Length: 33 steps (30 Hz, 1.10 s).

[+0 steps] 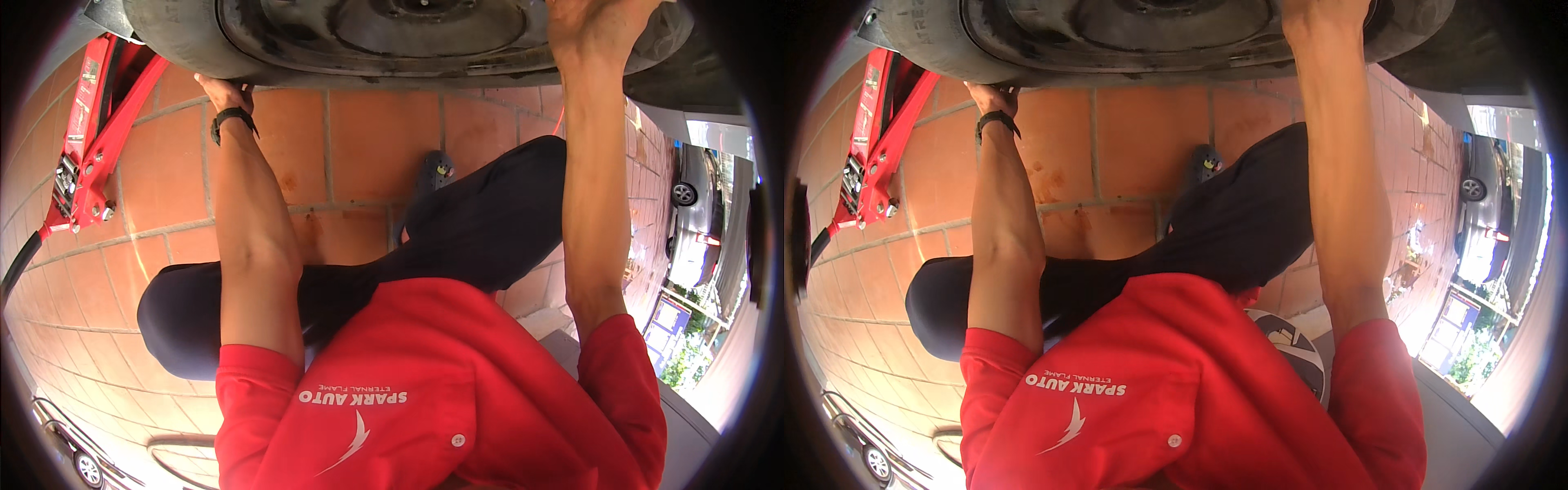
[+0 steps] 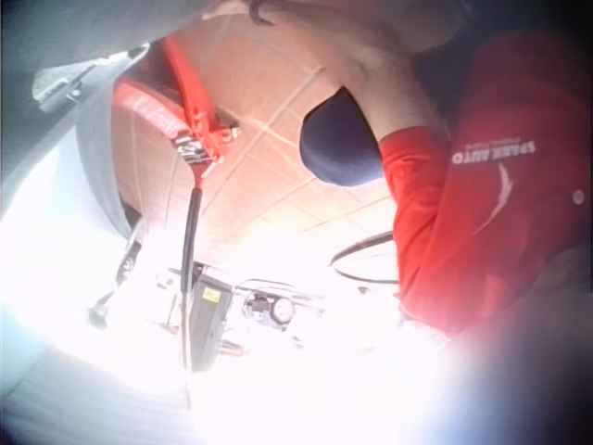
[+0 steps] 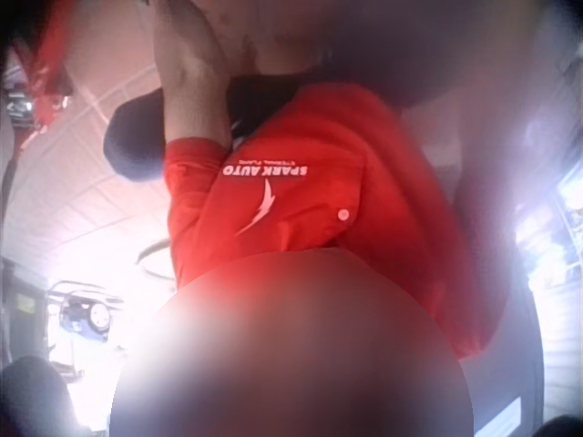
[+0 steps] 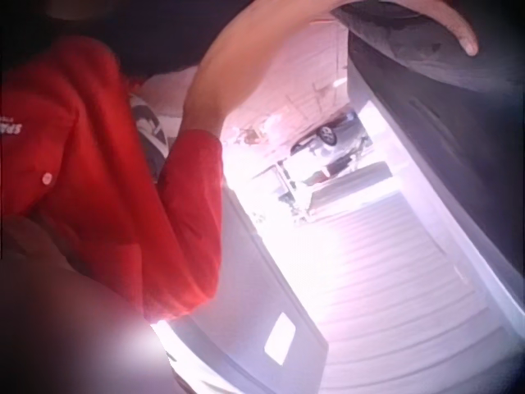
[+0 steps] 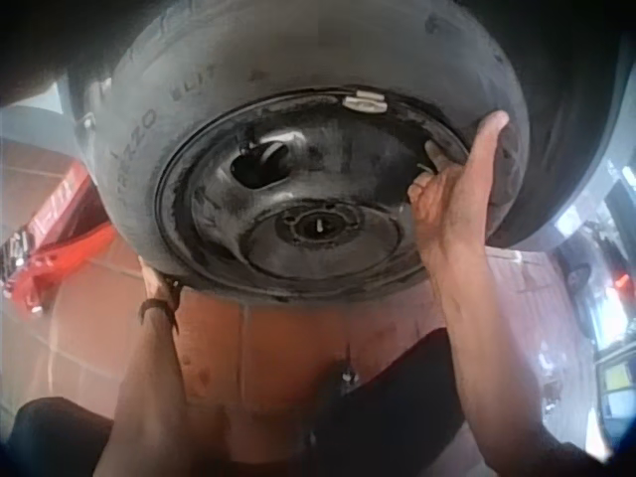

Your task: The person carries a tire to a white car raised on a jack, lifts the tire onto the wheel hub, and secures it by hand-tightening the lug nuts. The person remains crouched or seated on the floor while fastening the nuts.

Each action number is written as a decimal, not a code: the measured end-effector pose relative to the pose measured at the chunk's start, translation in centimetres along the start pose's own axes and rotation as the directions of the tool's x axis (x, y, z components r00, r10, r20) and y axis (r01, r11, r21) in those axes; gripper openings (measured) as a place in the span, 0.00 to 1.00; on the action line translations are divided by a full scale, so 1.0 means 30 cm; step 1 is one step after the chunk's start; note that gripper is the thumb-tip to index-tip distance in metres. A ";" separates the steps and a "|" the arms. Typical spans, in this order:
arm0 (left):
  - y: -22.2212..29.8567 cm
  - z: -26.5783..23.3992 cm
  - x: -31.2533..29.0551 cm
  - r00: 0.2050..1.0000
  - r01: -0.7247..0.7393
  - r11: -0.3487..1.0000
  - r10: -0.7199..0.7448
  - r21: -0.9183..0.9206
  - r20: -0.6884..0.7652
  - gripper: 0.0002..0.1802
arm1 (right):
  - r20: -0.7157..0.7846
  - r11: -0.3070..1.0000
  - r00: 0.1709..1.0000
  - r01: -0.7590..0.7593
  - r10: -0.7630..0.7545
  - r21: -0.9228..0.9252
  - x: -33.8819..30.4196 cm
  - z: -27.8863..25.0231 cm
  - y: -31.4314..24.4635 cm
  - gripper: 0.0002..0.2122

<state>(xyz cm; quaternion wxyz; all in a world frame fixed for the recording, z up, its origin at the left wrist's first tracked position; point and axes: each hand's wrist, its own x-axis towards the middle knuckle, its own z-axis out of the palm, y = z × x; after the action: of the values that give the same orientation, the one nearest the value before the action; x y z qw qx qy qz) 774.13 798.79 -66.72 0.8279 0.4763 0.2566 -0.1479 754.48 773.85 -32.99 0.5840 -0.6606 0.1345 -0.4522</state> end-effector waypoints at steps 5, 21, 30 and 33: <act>-0.011 -0.027 0.011 0.999 0.040 0.999 -0.040 -0.017 0.001 0.48 | -0.095 0.976 0.973 -0.214 0.211 -0.031 0.061 -0.041 0.017 0.64; -0.216 -0.069 -0.071 0.946 -0.306 0.941 0.284 -0.143 -0.154 0.35 | -0.280 0.992 0.953 -0.096 0.116 0.085 0.032 -0.153 0.039 0.60; -0.061 -0.022 -0.044 0.998 -0.049 0.990 0.043 -0.135 -0.044 0.42 | -0.055 0.992 0.990 -0.126 0.127 0.025 0.066 -0.169 0.046 0.65; -0.074 -0.062 -0.028 1.000 -0.010 0.991 0.011 -0.135 0.008 0.40 | 0.070 0.988 0.986 -0.154 0.154 -0.008 0.068 -0.138 0.038 0.62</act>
<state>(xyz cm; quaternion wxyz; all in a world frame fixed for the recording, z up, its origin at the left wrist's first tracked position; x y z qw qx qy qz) 771.82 799.27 -68.61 0.8602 0.4197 0.2598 -0.1280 752.90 769.40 -33.50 0.6208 -0.6645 0.1648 -0.3819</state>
